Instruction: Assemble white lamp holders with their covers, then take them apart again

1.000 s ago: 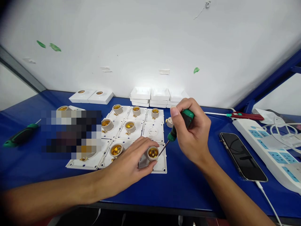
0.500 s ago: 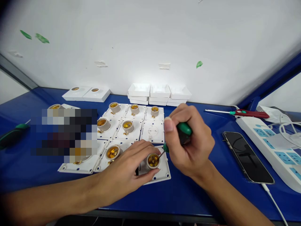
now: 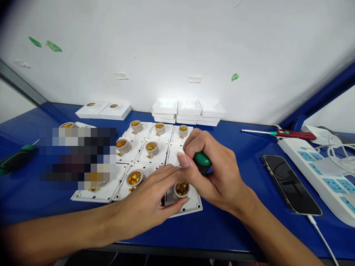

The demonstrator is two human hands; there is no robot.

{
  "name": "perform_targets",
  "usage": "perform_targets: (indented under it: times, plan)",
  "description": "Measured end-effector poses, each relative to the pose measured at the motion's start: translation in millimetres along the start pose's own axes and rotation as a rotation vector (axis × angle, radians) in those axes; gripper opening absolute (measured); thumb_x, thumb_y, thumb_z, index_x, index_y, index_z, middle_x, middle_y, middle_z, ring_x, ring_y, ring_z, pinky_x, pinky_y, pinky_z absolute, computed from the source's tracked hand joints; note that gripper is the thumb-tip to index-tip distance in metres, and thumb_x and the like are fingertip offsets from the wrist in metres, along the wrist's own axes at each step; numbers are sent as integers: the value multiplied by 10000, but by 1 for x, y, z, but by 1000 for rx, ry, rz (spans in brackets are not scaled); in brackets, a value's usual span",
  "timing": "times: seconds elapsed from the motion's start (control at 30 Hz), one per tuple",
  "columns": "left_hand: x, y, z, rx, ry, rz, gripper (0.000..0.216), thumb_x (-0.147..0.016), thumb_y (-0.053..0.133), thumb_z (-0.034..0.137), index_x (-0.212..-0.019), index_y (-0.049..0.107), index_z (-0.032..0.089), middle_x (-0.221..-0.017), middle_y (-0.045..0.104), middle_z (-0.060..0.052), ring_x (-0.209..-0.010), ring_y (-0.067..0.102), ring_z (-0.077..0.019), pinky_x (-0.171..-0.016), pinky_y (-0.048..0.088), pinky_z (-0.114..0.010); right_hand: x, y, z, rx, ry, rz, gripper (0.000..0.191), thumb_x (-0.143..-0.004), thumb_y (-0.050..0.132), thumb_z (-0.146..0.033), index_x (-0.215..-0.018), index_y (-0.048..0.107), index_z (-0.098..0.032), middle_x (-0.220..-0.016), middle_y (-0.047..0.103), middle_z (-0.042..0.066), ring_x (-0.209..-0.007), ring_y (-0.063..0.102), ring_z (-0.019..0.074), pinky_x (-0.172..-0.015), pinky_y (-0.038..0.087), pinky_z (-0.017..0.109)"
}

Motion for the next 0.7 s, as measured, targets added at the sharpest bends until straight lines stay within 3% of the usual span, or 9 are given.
perform_targets:
  times: [0.33, 0.47, 0.6, 0.7]
  plan:
    - [0, 0, -1, -4, 4, -18, 278, -952, 709, 243, -1217, 632, 207, -1141, 699, -39, -1130, 620, -237, -1063, 483, -395, 1, 1, 2, -39, -17, 14, 157, -968, 646, -147, -860, 557, -217, -748, 537, -17, -652, 530, 124, -544, 439, 295]
    - [0, 1, -1, -15, 13, 11, 270, -950, 707, 250, -1205, 630, 199, -1206, 703, -59, -1160, 624, -253, -1062, 495, -416, 0, -2, 0, -49, -23, -101, 120, -1006, 624, -237, -893, 594, -209, -774, 549, 1, -693, 528, 140, -585, 445, 314]
    - [-1, 0, -1, -4, 4, -5, 261, -949, 693, 249, -1202, 633, 229, -1187, 709, -52, -1125, 650, -257, -1009, 528, -429, -3, -6, -6, 37, -146, -173, 346, -1088, 456, -399, -959, 697, -186, -784, 552, 44, -766, 530, 184, -620, 441, 350]
    - [0, 1, 0, -14, 18, 3, 214, -943, 695, 243, -1146, 633, 216, -1121, 713, -46, -1116, 658, -258, -1016, 529, -428, -7, -10, -9, 82, -125, -200, 298, -1076, 496, -351, -1034, 753, -206, -814, 583, 54, -792, 524, 194, -642, 452, 354]
Point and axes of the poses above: each hand's wrist, its own x-axis away from the middle knuckle, its own y-axis out of the palm, z = x × y, the point moved 1 cm from there along -x, towards the middle knuckle
